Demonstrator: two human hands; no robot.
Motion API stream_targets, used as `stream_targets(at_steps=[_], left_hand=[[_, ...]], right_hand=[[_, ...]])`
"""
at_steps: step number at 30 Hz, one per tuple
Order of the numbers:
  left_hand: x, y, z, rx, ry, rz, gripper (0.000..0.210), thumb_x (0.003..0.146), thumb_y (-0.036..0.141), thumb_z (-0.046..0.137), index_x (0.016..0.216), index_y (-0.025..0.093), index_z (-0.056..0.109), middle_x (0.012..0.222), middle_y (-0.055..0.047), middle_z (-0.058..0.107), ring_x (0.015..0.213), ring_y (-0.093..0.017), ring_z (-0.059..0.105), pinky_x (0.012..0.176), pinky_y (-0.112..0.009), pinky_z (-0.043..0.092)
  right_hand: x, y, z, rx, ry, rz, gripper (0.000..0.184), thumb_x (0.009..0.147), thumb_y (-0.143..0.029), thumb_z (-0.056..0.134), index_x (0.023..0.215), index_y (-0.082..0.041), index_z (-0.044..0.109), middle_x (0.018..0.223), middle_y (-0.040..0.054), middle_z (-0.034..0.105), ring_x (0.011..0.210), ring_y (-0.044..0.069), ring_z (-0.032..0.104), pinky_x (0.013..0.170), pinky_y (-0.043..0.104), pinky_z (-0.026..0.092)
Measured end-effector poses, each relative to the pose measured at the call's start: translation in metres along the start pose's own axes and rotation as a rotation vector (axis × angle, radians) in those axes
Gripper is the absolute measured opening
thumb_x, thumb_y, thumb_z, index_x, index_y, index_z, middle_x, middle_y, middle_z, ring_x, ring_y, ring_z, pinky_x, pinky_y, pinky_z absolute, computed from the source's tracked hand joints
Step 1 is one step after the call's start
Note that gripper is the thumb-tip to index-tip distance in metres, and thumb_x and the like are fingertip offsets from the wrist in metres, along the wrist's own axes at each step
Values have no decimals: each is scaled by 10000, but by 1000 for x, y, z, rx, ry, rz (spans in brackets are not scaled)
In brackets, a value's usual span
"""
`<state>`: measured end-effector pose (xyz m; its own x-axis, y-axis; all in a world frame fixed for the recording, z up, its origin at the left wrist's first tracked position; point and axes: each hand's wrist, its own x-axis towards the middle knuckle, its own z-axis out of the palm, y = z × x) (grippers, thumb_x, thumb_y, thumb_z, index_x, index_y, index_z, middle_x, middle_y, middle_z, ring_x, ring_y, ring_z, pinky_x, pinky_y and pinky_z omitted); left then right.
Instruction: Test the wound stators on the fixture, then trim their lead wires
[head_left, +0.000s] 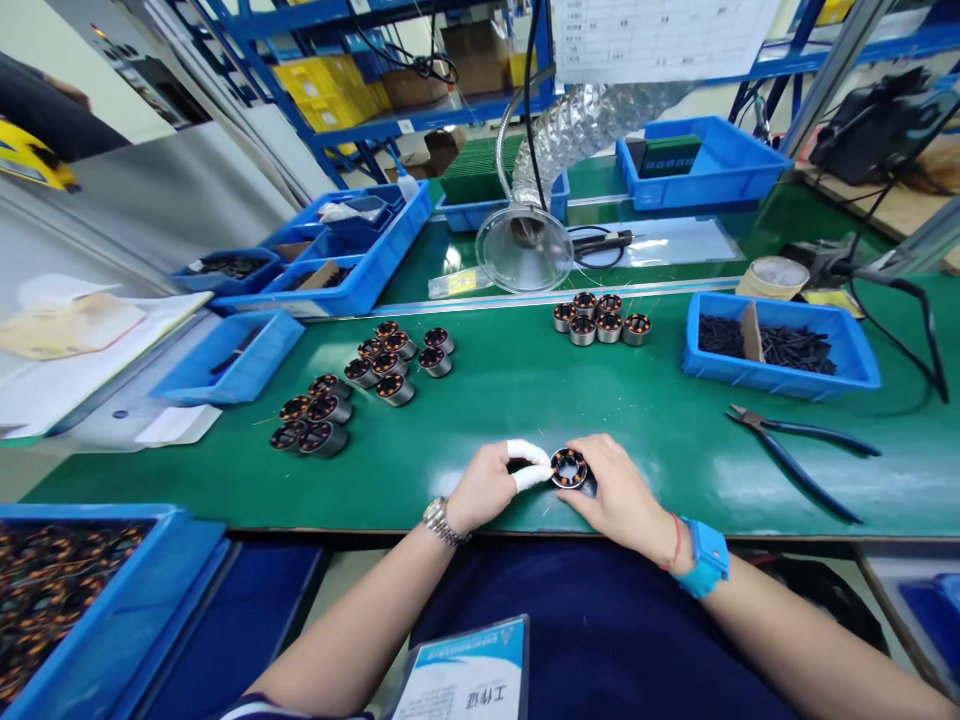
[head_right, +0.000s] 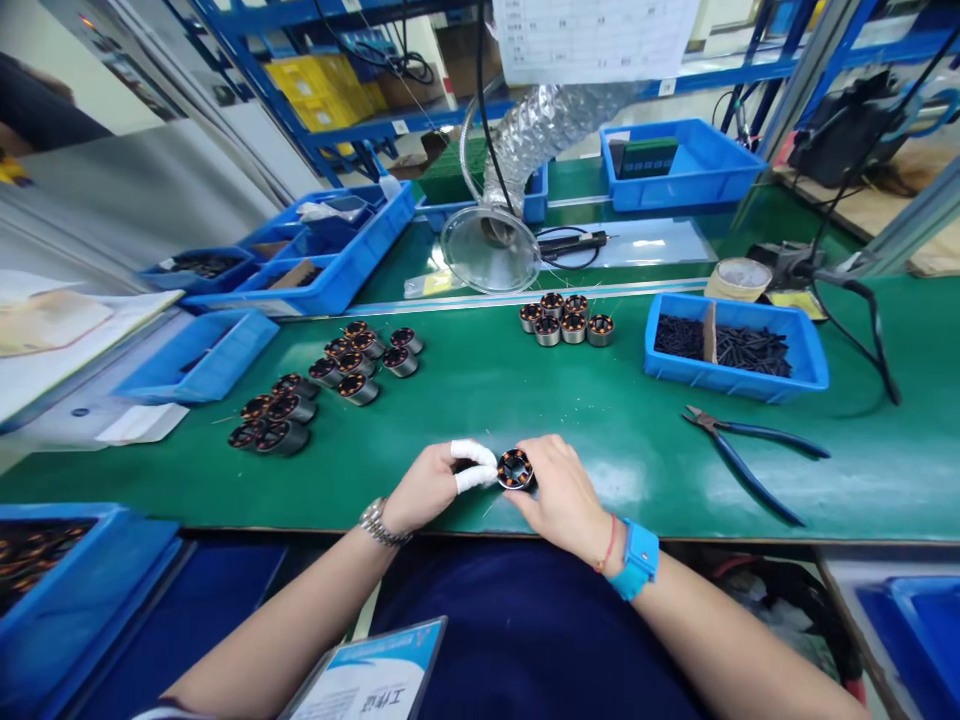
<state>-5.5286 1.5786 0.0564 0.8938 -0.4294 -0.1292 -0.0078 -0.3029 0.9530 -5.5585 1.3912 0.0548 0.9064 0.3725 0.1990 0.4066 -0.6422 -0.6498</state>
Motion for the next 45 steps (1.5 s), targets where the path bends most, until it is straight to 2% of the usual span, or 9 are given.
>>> stream_targets(at_steps=[4,10,15,21,28,33,37,43,45], left_hand=[[7,5,-10,-29,63,-26,135,686,280,646,675,146,625,690,-23,643,658,-132,569,682,-260,463],[9,22,-55,-108,493,52,150,640,281,680,669,157,603,686,-1,620,689,-125,559,706,-250,451],[4,31,-38,-126,52,-219,238,677,359,626,687,121,623,666,-50,628,620,-134,555,613,-251,443],[11,31,-18,-62,-97,-251,145,667,263,591,597,136,603,614,-25,604,594,-114,522,610,-236,412],[9,27,-41,-96,226,-133,172,676,304,611,659,134,616,662,-26,618,636,-124,552,656,-252,442],[5,11,-11,-204,-3,-223,271,623,298,696,822,131,619,739,-35,636,647,-119,558,640,-250,458],[9,9,7,-143,16,-137,180,666,310,661,705,138,627,698,-29,626,646,-118,544,646,-244,451],[11,11,-28,-44,358,-39,164,663,310,664,665,152,621,661,-8,625,651,-128,557,664,-253,452],[5,5,-34,76,384,17,160,681,317,656,696,160,637,717,-20,650,694,-139,576,701,-266,454]], right_hand=[[0,-3,0,-56,-17,25,309,759,-293,632,1001,-174,480,947,79,539,877,223,469,751,372,399],[-2,-3,2,-91,-4,51,295,760,-296,628,978,-169,474,928,76,529,861,221,458,740,366,389],[-3,-3,2,-90,9,44,292,756,-302,633,965,-174,475,919,71,527,859,218,458,736,358,384],[-3,-4,2,-104,4,53,296,758,-310,630,962,-172,467,923,67,521,861,216,453,733,353,382],[-3,-3,5,-138,49,58,260,748,-307,632,891,-172,462,871,65,516,806,209,442,705,346,382],[-3,-3,8,-181,68,69,257,749,-341,626,860,-176,464,858,66,514,794,210,444,683,336,373],[-3,-3,8,-215,54,74,263,761,-366,612,859,-174,461,869,68,514,795,210,445,678,332,369],[-4,-5,7,-254,66,95,269,754,-366,619,829,-174,446,851,71,514,782,218,439,661,339,365],[-4,-5,7,-238,78,105,306,734,-373,641,857,-166,452,858,77,518,791,224,443,670,348,372]])
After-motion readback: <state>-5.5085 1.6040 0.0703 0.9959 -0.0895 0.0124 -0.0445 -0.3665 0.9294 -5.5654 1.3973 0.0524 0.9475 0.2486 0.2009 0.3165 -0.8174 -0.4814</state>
